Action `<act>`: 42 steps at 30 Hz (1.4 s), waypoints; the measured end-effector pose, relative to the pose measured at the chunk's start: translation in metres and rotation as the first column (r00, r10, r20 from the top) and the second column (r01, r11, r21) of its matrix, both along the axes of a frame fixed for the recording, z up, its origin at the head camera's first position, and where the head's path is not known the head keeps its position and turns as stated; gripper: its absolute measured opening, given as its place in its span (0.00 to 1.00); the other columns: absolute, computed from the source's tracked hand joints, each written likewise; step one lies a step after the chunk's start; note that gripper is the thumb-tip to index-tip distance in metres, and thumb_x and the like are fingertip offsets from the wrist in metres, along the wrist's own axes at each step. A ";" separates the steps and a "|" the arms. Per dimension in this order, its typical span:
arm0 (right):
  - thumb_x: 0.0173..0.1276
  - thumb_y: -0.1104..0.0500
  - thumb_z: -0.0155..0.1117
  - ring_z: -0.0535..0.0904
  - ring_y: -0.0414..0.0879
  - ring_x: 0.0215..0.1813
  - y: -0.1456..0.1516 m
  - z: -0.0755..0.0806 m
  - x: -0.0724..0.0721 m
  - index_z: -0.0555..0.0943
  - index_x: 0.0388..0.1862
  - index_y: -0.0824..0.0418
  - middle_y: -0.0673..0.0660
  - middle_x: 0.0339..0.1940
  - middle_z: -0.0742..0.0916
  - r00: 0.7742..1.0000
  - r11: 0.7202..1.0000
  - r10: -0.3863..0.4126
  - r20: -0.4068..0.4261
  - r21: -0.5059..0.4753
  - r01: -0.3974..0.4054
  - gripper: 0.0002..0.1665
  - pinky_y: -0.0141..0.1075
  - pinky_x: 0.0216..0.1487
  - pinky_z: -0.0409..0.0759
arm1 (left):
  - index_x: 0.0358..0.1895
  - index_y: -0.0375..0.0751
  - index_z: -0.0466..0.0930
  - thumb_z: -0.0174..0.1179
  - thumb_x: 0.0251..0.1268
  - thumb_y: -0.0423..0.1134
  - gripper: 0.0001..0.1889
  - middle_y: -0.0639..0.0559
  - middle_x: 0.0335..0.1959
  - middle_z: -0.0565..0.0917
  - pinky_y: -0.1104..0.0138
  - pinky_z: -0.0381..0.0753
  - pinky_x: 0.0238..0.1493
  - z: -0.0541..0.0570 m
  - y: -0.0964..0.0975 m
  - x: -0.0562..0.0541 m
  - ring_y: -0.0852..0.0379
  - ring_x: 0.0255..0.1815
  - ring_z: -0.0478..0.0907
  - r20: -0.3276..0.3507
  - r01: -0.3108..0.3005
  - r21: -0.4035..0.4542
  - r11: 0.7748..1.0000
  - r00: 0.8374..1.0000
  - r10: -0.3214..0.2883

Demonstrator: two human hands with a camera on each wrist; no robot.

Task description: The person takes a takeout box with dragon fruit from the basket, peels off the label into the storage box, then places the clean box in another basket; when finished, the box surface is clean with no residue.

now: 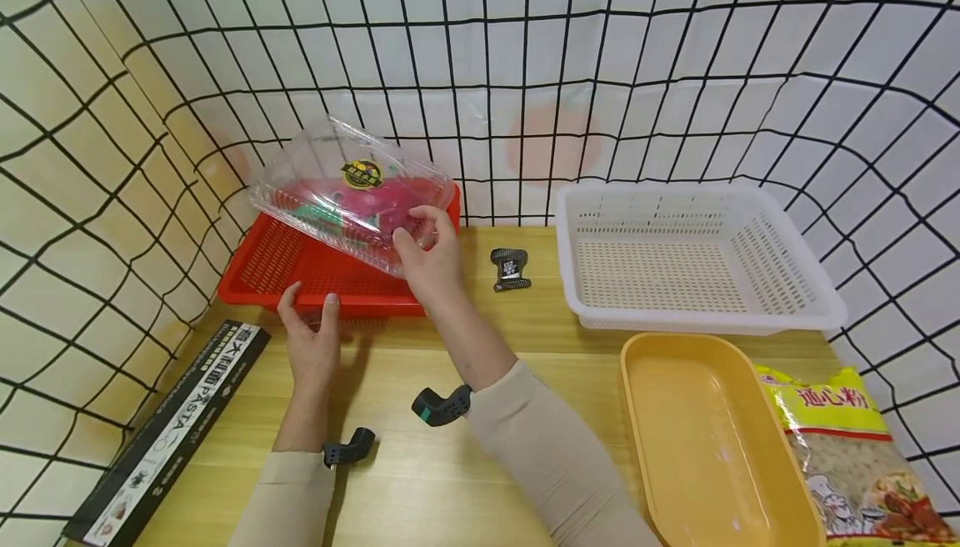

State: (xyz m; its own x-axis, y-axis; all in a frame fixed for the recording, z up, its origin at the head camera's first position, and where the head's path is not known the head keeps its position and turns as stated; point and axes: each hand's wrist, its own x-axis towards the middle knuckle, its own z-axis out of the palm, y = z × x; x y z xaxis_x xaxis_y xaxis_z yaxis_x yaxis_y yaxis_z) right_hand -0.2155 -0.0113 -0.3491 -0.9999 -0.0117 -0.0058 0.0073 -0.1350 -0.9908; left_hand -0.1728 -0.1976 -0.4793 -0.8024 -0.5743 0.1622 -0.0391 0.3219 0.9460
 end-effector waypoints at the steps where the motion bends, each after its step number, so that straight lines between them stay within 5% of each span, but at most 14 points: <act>1: 0.73 0.57 0.64 0.70 0.45 0.41 0.002 -0.001 0.003 0.74 0.59 0.49 0.53 0.38 0.70 1.000 1.000 0.005 0.000 -0.027 -0.005 0.18 0.37 0.37 0.88 | 0.74 0.66 0.57 0.60 0.70 0.62 0.34 0.36 0.38 0.82 0.61 0.75 0.37 0.000 0.000 0.000 0.56 0.29 0.75 0.000 0.001 0.002 1.000 1.000 -0.001; 15: 0.75 0.63 0.60 0.74 0.49 0.48 0.026 -0.013 0.039 0.72 0.63 0.53 0.54 0.43 0.67 0.997 0.954 -0.068 -0.031 -0.296 0.055 0.20 0.44 0.42 0.89 | 0.74 0.66 0.58 0.60 0.70 0.62 0.33 0.42 0.33 0.79 0.63 0.75 0.36 -0.002 -0.001 0.000 0.58 0.27 0.75 -0.010 0.007 0.003 1.000 1.000 -0.007; 23: 0.76 0.63 0.57 0.73 0.50 0.53 0.045 -0.021 0.056 0.70 0.64 0.52 0.55 0.47 0.70 0.995 0.956 -0.078 -0.068 -0.289 0.056 0.20 0.37 0.44 0.88 | 0.74 0.65 0.57 0.59 0.70 0.63 0.34 0.41 0.34 0.79 0.65 0.75 0.35 -0.002 0.000 0.000 0.57 0.28 0.74 0.004 0.010 0.004 1.000 1.000 -0.010; 29: 0.76 0.64 0.56 0.71 0.46 0.48 0.058 -0.032 0.066 0.71 0.63 0.52 0.53 0.43 0.69 0.996 0.966 -0.071 -0.059 -0.255 0.053 0.19 0.29 0.37 0.81 | 0.74 0.65 0.57 0.59 0.71 0.61 0.33 0.43 0.34 0.79 0.67 0.74 0.34 -0.001 0.000 0.000 0.57 0.28 0.73 0.002 0.007 0.006 1.000 1.000 -0.007; 42: 0.76 0.70 0.54 0.77 0.42 0.44 0.092 -0.052 0.095 0.72 0.58 0.49 0.53 0.44 0.70 0.996 0.962 -0.069 -0.053 -0.269 0.052 0.20 0.39 0.45 0.89 | 0.74 0.64 0.58 0.60 0.71 0.61 0.33 0.39 0.35 0.81 0.64 0.74 0.36 -0.001 0.000 0.000 0.57 0.27 0.74 -0.006 -0.006 -0.016 1.000 1.000 0.006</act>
